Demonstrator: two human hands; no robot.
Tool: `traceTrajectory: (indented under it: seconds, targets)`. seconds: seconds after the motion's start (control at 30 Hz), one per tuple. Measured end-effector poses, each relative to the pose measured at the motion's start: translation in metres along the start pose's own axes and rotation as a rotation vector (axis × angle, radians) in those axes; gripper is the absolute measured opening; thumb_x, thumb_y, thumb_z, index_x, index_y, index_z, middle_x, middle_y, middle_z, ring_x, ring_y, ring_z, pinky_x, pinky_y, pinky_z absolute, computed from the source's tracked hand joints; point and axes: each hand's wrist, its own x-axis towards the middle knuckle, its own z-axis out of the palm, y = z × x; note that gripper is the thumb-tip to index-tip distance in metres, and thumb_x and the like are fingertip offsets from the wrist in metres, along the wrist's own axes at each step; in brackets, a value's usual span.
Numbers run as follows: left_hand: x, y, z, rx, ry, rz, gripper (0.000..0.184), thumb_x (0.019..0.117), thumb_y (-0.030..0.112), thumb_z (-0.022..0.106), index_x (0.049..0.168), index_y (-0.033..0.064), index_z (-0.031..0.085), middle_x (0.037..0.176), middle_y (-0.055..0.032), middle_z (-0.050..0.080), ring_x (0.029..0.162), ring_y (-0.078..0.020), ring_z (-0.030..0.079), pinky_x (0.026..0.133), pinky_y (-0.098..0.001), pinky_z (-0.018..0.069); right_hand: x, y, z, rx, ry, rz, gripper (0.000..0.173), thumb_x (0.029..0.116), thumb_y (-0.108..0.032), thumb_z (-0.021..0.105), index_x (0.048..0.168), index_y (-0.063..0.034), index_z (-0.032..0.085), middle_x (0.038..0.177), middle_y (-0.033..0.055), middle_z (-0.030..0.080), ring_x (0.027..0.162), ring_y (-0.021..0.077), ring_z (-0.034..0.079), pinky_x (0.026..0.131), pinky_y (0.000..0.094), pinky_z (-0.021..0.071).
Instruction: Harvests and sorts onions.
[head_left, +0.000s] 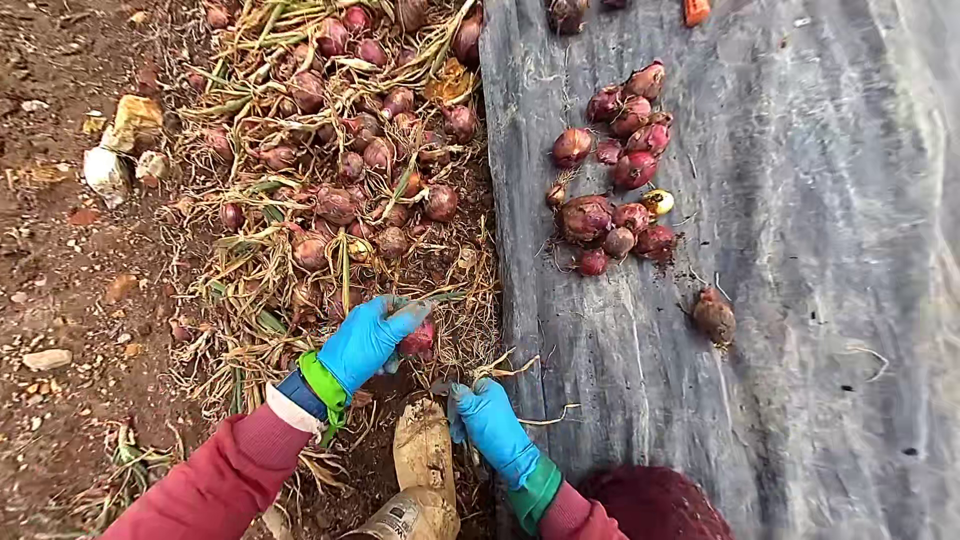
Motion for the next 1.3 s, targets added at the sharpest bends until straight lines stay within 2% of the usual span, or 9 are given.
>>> traceTrajectory:
  seconds: [0.1,0.23,0.33,0.43,0.53,0.63,0.8,1.07,1.3]
  targets:
    - [-0.023,0.013,0.041,-0.089,-0.160,0.001,0.063,0.0968,0.069,0.055,0.121,0.0131,0.067,0.077,-0.0101,0.070,0.053,-0.0198,0.064,0.050,-0.0354,0.0568,-0.008,-0.016,0.001,-0.038,0.121,-0.248,0.060,0.0814,-0.067,0.072,0.082,-0.0075,0.068,0.060,0.0043,0.063,0.051,0.0163,0.062,0.052,0.0341,0.0563]
    - [-0.039,0.061,0.053,0.069,-0.209,0.148,0.054,0.0914,0.056,0.074,0.130,0.0190,0.066,0.089,-0.0058,0.073,0.063,-0.0163,0.068,0.060,-0.0373,0.0605,-0.026,-0.044,-0.025,-0.206,0.421,-0.466,0.084,0.0924,-0.085,0.023,0.077,-0.0150,0.065,0.056,0.0019,0.060,0.045,0.0167,0.058,0.042,0.0386,0.0529]
    - [-0.050,0.085,0.009,0.027,0.003,0.424,0.078,0.0838,0.049,0.082,0.150,0.0243,0.050,0.108,0.0009,0.074,0.084,-0.0111,0.072,0.076,-0.0347,0.0624,-0.020,-0.059,-0.068,-0.030,0.607,-0.266,0.083,0.1015,-0.073,0.012,0.080,-0.0091,0.059,0.055,0.0043,0.056,0.044,0.0193,0.056,0.043,0.0432,0.0535]
    - [-0.053,0.061,-0.057,-0.053,0.436,0.509,0.043,0.0884,0.034,0.082,0.126,0.0189,0.068,0.097,0.0031,0.075,0.082,-0.0094,0.072,0.074,-0.0295,0.0638,-0.031,-0.078,-0.104,0.176,0.787,-0.155,0.072,0.1045,-0.069,0.014,0.102,-0.0135,0.060,0.064,0.0018,0.056,0.048,0.0176,0.055,0.045,0.0395,0.0514]
    - [-0.042,-0.009,-0.088,0.234,0.655,0.182,0.032,0.0855,0.037,0.083,0.111,0.0202,0.073,0.094,0.0014,0.074,0.081,-0.0130,0.070,0.077,-0.0409,0.0604,-0.027,-0.078,-0.148,0.228,0.874,-0.212,0.066,0.1052,-0.067,0.016,0.105,-0.0156,0.058,0.066,0.0003,0.054,0.051,0.0171,0.055,0.048,0.0399,0.0524]
    - [-0.032,-0.101,-0.051,0.585,0.486,-0.226,0.057,0.0753,0.055,0.087,0.117,0.0184,0.073,0.099,-0.0119,0.074,0.093,-0.0343,0.071,0.083,-0.0667,0.0561,-0.023,-0.082,-0.173,0.223,0.922,-0.131,0.066,0.1036,-0.070,0.014,0.108,-0.0187,0.055,0.064,-0.0015,0.051,0.047,0.0143,0.051,0.044,0.0358,0.0490]
    - [0.005,-0.169,0.010,0.910,0.237,-0.426,0.087,0.0645,0.065,0.087,0.128,0.0087,0.067,0.124,-0.0238,0.067,0.114,-0.0471,0.064,0.092,-0.0689,0.0526,0.013,-0.081,-0.204,0.213,1.040,-0.121,0.064,0.1024,-0.072,0.024,0.105,-0.0172,0.056,0.067,0.0004,0.053,0.050,0.0156,0.054,0.047,0.0371,0.0516]
    - [-0.013,-0.069,0.016,0.189,0.360,0.135,0.087,0.0655,0.022,0.096,0.142,0.0186,0.055,0.133,-0.0078,0.065,0.119,-0.0200,0.066,0.104,-0.0460,0.0559,0.010,-0.036,-0.106,0.008,0.355,-0.062,0.096,0.0944,-0.081,0.005,0.096,-0.0052,0.064,0.064,0.0134,0.062,0.052,0.0287,0.063,0.050,0.0497,0.0587]
    - [-0.046,0.005,0.043,0.497,-0.142,0.349,0.065,0.0929,0.022,0.076,0.152,0.0339,0.051,0.119,0.0000,0.074,0.105,-0.0179,0.073,0.094,-0.0507,0.0592,-0.037,-0.021,-0.033,-0.131,-0.043,-0.249,0.082,0.0862,-0.087,0.042,0.074,-0.0090,0.065,0.059,0.0055,0.061,0.047,0.0181,0.060,0.046,0.0345,0.0547]
